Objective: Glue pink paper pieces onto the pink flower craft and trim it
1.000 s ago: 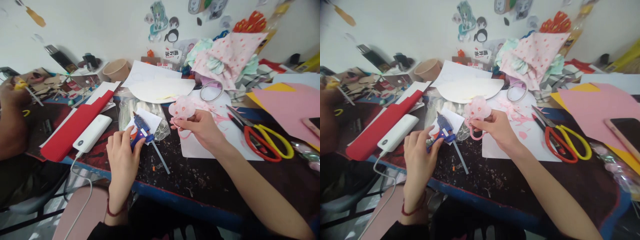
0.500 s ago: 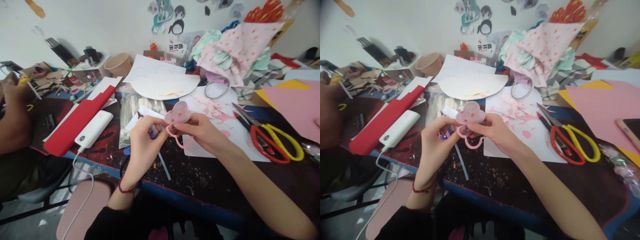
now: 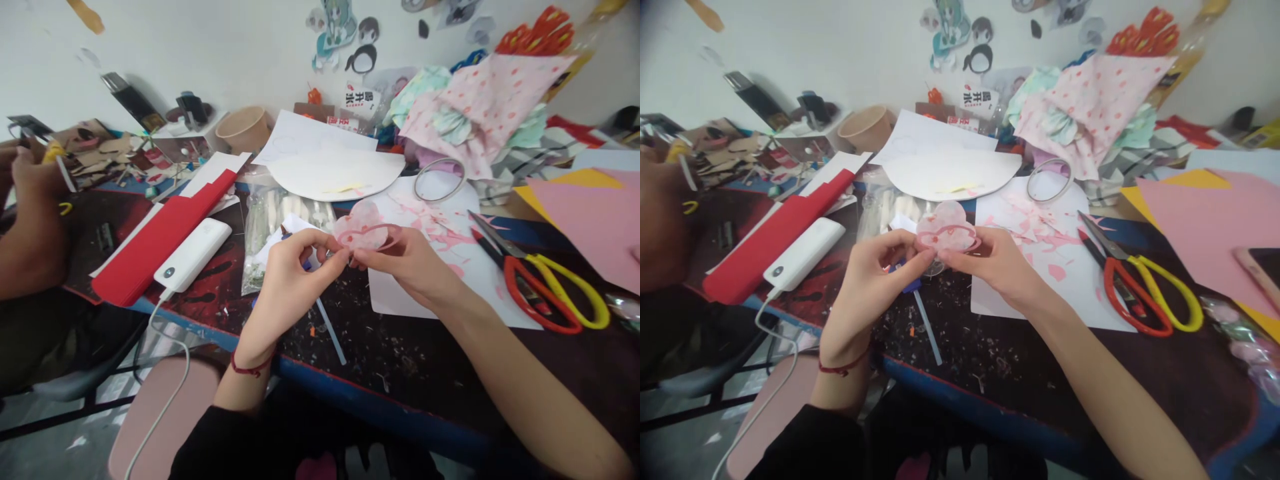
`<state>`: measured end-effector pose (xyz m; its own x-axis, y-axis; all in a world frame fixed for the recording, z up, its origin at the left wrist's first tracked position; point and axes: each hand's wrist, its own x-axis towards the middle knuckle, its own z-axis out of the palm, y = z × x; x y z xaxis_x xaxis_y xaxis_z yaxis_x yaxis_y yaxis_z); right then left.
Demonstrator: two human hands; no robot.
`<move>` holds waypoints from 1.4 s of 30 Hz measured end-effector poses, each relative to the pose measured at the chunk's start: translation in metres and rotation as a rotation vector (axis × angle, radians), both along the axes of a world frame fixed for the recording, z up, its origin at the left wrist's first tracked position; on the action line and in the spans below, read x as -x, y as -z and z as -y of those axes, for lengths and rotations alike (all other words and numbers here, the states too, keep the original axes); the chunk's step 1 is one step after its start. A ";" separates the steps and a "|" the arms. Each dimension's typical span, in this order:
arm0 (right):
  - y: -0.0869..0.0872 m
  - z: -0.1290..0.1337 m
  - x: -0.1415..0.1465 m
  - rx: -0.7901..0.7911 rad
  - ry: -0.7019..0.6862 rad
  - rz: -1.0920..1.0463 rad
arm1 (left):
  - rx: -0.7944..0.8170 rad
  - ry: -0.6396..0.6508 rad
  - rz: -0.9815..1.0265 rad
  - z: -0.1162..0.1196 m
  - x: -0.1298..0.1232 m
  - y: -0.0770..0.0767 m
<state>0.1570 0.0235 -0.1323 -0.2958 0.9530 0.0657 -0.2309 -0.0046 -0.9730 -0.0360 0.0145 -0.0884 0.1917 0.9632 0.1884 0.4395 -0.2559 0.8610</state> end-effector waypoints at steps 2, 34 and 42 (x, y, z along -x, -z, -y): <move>0.000 0.000 0.001 -0.010 0.057 0.011 | -0.023 0.014 -0.037 -0.001 0.000 -0.002; -0.012 0.006 -0.002 -0.114 0.233 0.152 | -0.076 0.168 -0.293 0.006 0.006 -0.016; -0.011 0.007 -0.003 -0.164 0.281 0.180 | -0.038 0.164 -0.284 0.006 0.007 -0.017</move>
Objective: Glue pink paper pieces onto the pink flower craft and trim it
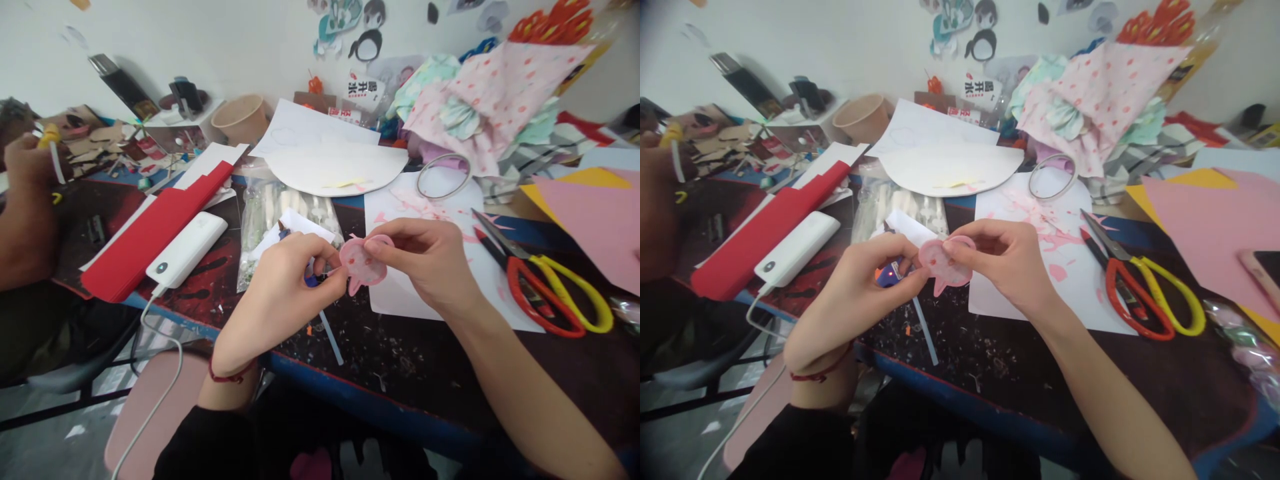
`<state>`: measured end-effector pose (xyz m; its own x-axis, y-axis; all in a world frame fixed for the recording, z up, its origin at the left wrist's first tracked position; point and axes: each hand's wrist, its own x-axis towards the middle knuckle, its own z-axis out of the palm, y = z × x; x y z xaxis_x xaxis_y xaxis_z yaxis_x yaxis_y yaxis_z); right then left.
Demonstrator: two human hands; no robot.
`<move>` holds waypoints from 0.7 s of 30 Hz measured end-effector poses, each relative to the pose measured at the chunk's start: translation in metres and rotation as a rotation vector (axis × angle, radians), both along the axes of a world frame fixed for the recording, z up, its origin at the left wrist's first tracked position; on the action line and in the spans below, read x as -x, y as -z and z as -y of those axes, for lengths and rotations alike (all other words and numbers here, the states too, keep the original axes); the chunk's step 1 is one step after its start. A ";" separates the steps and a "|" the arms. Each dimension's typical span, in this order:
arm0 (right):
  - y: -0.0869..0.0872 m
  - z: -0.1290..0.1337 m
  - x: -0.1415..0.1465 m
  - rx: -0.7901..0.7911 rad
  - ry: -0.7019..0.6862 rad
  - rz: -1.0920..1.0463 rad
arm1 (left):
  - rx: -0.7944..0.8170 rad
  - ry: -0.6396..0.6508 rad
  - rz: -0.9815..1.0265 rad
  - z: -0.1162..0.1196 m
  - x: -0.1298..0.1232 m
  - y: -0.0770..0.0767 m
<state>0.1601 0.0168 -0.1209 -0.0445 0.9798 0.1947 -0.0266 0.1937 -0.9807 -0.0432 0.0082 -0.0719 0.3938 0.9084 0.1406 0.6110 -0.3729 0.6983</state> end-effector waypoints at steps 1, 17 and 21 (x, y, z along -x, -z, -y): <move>0.000 0.000 0.000 -0.004 0.005 0.004 | 0.003 -0.003 -0.003 0.000 0.000 0.000; 0.001 0.002 0.000 -0.054 0.077 0.105 | 0.020 -0.020 -0.012 0.002 0.001 0.000; 0.000 0.002 0.000 -0.073 0.072 0.095 | 0.044 0.031 0.006 0.003 0.005 -0.002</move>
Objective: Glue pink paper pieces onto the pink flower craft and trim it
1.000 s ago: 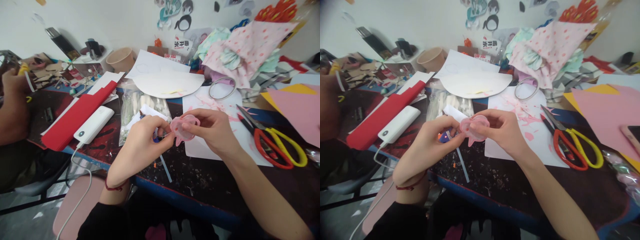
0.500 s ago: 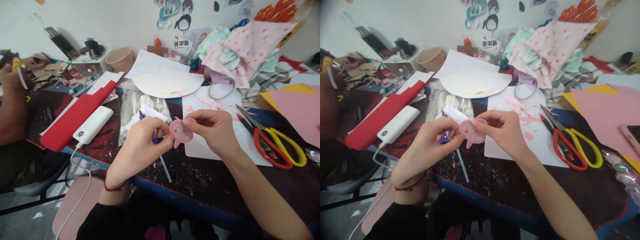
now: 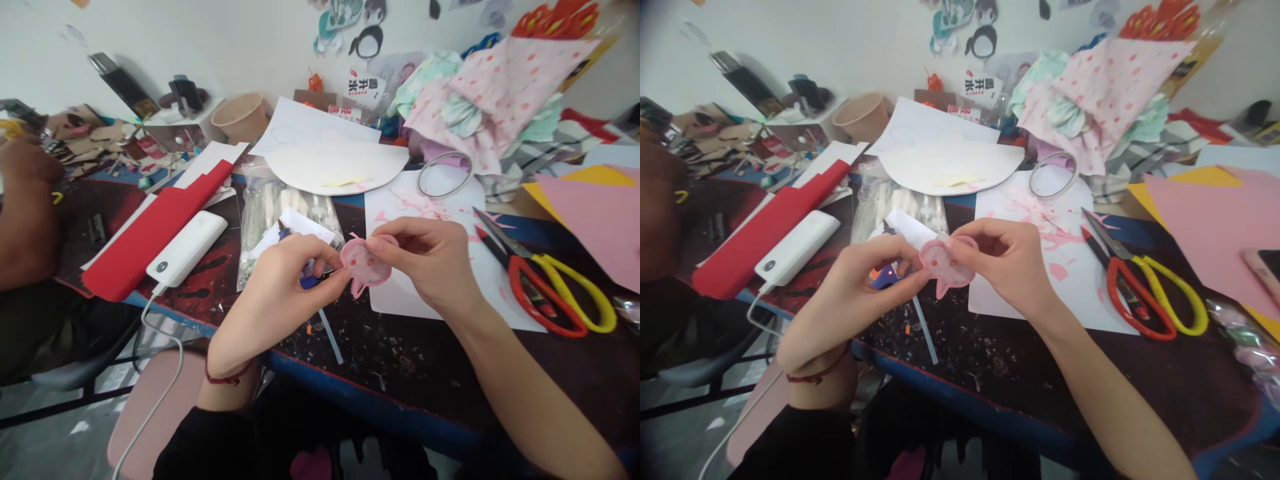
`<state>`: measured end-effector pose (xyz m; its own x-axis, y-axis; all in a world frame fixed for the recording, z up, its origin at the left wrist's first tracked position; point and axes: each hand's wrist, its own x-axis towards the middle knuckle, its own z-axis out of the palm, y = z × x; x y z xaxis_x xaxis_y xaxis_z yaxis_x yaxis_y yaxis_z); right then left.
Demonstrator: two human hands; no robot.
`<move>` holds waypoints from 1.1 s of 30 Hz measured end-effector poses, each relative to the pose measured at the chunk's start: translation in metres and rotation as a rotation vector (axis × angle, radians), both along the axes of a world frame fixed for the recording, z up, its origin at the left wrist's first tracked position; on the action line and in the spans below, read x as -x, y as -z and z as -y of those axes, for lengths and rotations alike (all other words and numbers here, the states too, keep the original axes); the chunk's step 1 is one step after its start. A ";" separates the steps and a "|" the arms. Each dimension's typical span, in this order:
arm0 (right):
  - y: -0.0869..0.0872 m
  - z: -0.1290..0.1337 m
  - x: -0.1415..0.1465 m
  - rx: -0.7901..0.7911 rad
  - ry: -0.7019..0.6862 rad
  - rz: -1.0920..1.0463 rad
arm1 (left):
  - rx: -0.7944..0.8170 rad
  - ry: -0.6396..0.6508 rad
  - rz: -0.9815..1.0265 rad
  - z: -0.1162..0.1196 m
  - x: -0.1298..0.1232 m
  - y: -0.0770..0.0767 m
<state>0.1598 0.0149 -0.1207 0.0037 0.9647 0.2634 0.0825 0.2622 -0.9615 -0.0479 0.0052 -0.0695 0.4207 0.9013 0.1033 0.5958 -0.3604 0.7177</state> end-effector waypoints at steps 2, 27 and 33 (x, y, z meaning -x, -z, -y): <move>0.000 0.000 0.000 -0.003 -0.009 -0.006 | 0.001 0.019 0.029 0.000 0.002 0.000; -0.001 -0.001 -0.002 0.115 -0.213 -0.122 | -0.134 -0.057 0.063 -0.004 -0.001 0.003; -0.002 0.000 -0.002 0.100 -0.199 -0.077 | -0.120 -0.028 0.064 -0.005 -0.002 0.002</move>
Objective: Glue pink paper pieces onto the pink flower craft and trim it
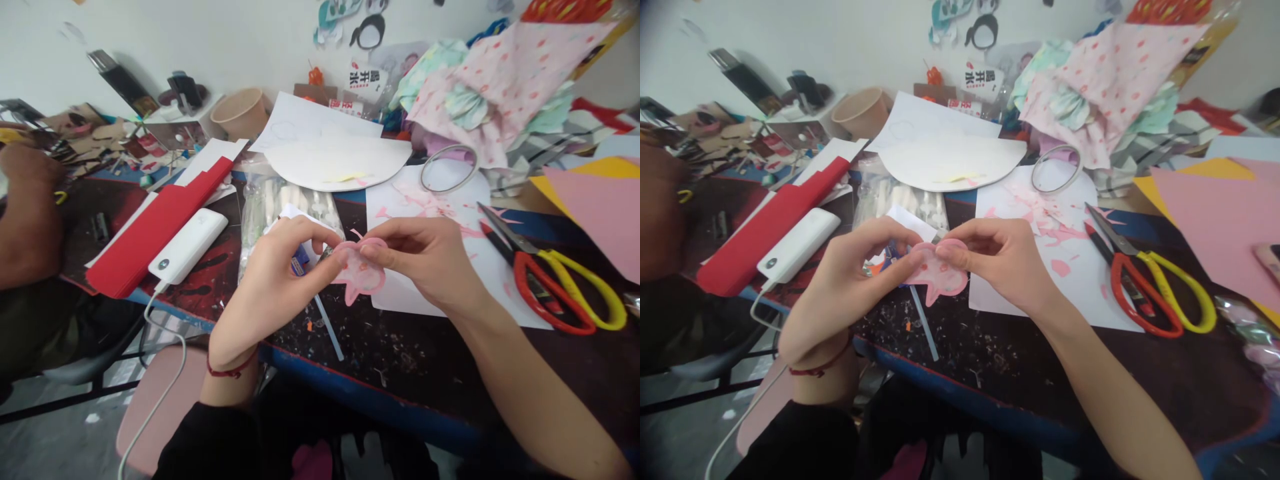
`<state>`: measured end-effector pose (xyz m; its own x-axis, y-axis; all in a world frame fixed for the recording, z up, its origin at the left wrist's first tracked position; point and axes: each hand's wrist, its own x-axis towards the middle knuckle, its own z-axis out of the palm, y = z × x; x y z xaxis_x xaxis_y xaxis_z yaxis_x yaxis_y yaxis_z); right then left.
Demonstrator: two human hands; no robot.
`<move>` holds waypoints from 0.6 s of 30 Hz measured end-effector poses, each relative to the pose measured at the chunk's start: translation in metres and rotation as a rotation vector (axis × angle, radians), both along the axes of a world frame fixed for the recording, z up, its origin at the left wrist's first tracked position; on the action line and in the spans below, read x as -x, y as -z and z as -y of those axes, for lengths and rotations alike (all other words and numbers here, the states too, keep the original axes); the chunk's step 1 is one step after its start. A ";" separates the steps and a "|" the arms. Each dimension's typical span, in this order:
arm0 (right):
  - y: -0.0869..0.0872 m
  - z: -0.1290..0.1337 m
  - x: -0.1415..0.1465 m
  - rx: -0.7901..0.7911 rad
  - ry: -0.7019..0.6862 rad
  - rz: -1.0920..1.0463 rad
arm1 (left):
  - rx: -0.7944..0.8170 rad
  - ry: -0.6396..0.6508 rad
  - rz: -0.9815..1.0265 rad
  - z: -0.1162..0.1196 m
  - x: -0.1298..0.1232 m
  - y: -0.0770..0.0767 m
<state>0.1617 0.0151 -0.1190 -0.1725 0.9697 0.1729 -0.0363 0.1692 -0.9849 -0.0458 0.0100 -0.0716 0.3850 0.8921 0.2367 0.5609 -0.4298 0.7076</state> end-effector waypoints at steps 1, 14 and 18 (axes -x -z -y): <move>0.000 0.000 0.000 -0.002 0.003 0.019 | -0.005 -0.003 0.000 0.000 -0.001 0.000; -0.003 0.002 0.001 0.013 -0.003 0.029 | -0.011 -0.036 0.001 0.000 -0.001 0.004; -0.004 0.003 0.001 0.021 -0.010 0.037 | -0.010 -0.040 0.001 0.001 -0.002 0.003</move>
